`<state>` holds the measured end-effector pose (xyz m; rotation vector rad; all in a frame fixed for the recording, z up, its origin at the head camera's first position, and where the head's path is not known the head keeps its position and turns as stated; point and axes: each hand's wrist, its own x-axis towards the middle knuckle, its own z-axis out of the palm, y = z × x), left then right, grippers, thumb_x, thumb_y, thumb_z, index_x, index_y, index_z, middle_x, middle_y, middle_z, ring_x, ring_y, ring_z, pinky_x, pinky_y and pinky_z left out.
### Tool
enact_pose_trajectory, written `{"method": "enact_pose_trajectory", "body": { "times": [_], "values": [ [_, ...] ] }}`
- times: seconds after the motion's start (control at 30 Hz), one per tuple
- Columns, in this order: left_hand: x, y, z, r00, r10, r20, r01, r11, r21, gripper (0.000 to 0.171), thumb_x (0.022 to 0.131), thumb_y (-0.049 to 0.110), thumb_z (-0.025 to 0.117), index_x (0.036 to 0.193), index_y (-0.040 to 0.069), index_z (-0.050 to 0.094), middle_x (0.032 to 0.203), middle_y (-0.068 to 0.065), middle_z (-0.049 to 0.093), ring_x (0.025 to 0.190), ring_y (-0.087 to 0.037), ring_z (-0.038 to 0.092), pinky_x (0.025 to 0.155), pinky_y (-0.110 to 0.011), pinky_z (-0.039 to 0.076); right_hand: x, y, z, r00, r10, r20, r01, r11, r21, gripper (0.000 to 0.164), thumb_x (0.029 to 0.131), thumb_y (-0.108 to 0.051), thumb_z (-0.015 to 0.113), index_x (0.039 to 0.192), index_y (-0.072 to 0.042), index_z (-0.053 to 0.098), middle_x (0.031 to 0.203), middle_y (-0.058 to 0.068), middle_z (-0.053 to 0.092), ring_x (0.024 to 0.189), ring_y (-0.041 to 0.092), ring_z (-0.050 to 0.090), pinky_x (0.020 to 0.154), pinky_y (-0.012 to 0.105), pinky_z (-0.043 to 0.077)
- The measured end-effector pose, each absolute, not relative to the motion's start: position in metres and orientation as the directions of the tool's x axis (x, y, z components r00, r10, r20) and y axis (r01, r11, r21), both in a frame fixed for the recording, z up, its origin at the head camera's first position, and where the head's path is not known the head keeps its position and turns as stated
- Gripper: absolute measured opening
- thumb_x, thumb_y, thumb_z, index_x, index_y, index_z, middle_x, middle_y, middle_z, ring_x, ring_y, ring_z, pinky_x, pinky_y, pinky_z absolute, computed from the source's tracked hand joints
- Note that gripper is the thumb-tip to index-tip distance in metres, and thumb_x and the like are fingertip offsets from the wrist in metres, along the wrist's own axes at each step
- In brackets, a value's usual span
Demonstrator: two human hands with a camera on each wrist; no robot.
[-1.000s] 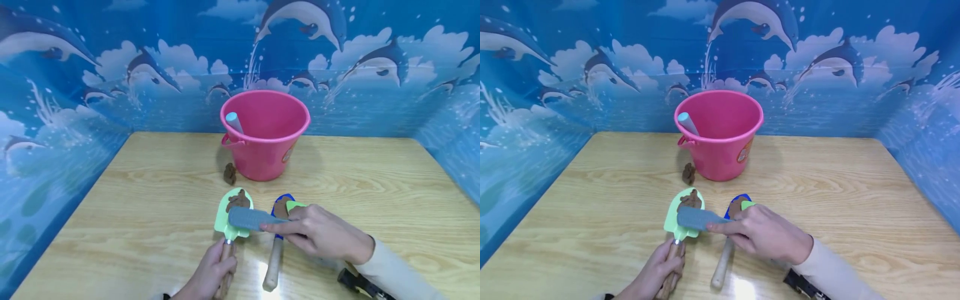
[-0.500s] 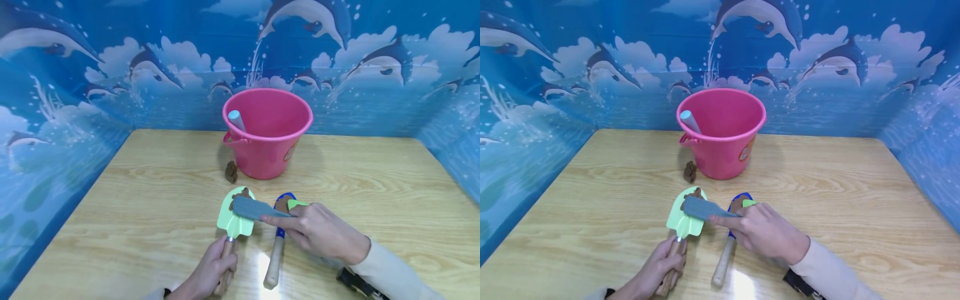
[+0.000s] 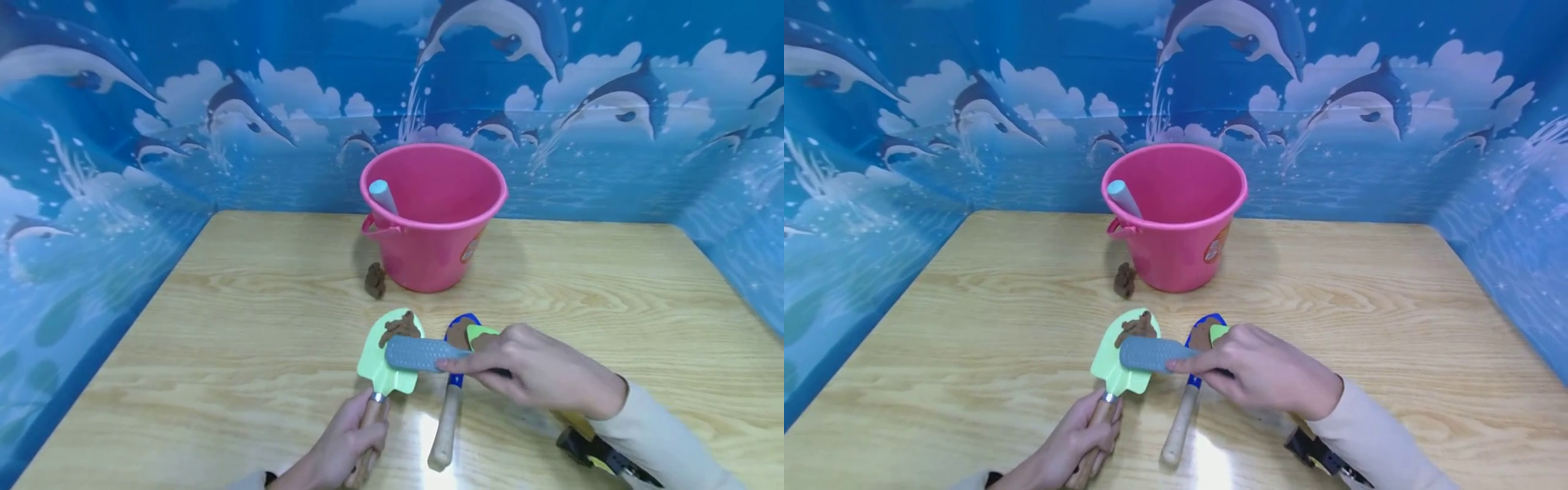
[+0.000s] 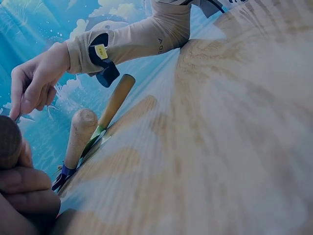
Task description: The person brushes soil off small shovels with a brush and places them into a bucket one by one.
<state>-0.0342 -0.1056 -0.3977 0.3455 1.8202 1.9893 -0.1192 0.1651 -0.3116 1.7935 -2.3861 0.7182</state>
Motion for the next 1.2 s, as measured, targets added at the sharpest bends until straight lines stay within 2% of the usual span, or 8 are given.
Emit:
{"method": "enact_pose_trajectory", "body": {
  "times": [0.2,0.3,0.5,0.63,0.7,0.9,1.03,1.2],
  "values": [
    [-0.034,-0.106,-0.400,-0.861,0.505,-0.058,-0.089,-0.037,0.995,0.014,0.077,-0.008,0.045,0.088,-0.011,0.038,0.064,0.005,0.041,0.045,0.000,0.040,0.038,-0.014,0.035,-0.118,0.162,-0.317,-0.343,-0.853,0.392,-0.937,0.279,-0.212,0.029,0.096,-0.013,0.056,0.122,-0.019,0.068,0.057,-0.016,0.043,0.050,-0.010,0.023,0.044,0.003,0.023],
    [-0.034,-0.105,-0.400,-0.863,0.501,-0.060,-0.079,-0.016,0.997,0.014,0.076,-0.008,0.046,0.088,-0.010,0.039,0.064,0.006,0.041,0.046,0.000,0.040,0.039,-0.014,0.035,-0.117,0.159,-0.319,-0.353,-0.837,0.418,-0.935,0.297,-0.194,0.029,0.099,-0.015,0.053,0.123,-0.020,0.067,0.055,-0.018,0.037,0.050,-0.010,0.021,0.043,0.003,0.022],
    [-0.034,-0.102,-0.399,-0.903,0.424,-0.078,-0.080,0.012,0.997,0.030,0.073,-0.006,0.048,0.101,-0.016,0.045,0.073,0.001,0.042,0.056,-0.003,0.042,0.046,-0.013,0.038,-0.115,0.159,-0.313,-0.303,-0.858,0.414,-0.922,0.154,-0.355,0.028,0.096,-0.010,0.059,0.121,-0.015,0.068,0.061,-0.015,0.045,0.056,-0.009,0.028,0.047,0.003,0.027],
    [-0.033,-0.100,-0.398,-0.924,0.378,-0.059,-0.065,-0.003,0.998,0.027,0.070,-0.007,0.048,0.096,-0.014,0.045,0.072,0.001,0.040,0.054,-0.002,0.040,0.045,-0.013,0.036,-0.114,0.158,-0.315,-0.273,-0.865,0.421,-0.937,0.140,-0.320,0.026,0.099,-0.016,0.053,0.121,-0.016,0.068,0.063,-0.014,0.042,0.057,-0.007,0.027,0.049,0.003,0.026],
    [-0.033,-0.099,-0.398,-0.922,0.385,-0.050,-0.057,-0.005,0.998,0.017,0.071,-0.007,0.048,0.084,-0.011,0.038,0.069,0.002,0.039,0.050,-0.001,0.038,0.043,-0.013,0.034,-0.114,0.157,-0.319,-0.292,-0.856,0.427,-0.945,0.189,-0.266,0.028,0.099,-0.014,0.053,0.122,-0.017,0.068,0.061,-0.016,0.040,0.056,-0.007,0.025,0.048,0.003,0.025],
    [-0.033,-0.099,-0.398,-0.916,0.399,-0.055,-0.059,0.002,0.998,0.016,0.072,-0.007,0.048,0.084,-0.007,0.038,0.068,0.003,0.039,0.047,0.000,0.038,0.040,-0.014,0.035,-0.116,0.157,-0.323,-0.381,-0.823,0.422,-0.923,0.314,-0.221,0.033,0.092,-0.008,0.059,0.121,-0.021,0.068,0.055,-0.018,0.036,0.050,-0.010,0.021,0.043,0.004,0.021],
    [-0.033,-0.100,-0.398,-0.914,0.400,-0.075,-0.078,0.009,0.997,0.014,0.074,-0.007,0.048,0.085,-0.006,0.038,0.064,0.003,0.039,0.042,-0.001,0.037,0.036,-0.015,0.034,-0.117,0.156,-0.323,-0.392,-0.809,0.438,-0.920,0.335,-0.204,0.030,0.093,-0.012,0.062,0.121,-0.020,0.069,0.055,-0.017,0.044,0.049,-0.011,0.025,0.044,0.004,0.024],
    [-0.034,-0.101,-0.398,-0.912,0.398,-0.098,-0.101,0.013,0.995,0.014,0.075,-0.007,0.047,0.084,-0.002,0.039,0.063,0.004,0.039,0.040,-0.001,0.036,0.035,-0.016,0.033,-0.118,0.155,-0.324,-0.420,-0.797,0.433,-0.908,0.368,-0.202,0.043,0.081,-0.004,0.071,0.122,-0.020,0.068,0.057,-0.015,0.048,0.049,-0.010,0.028,0.045,0.004,0.026]
  ]
}}
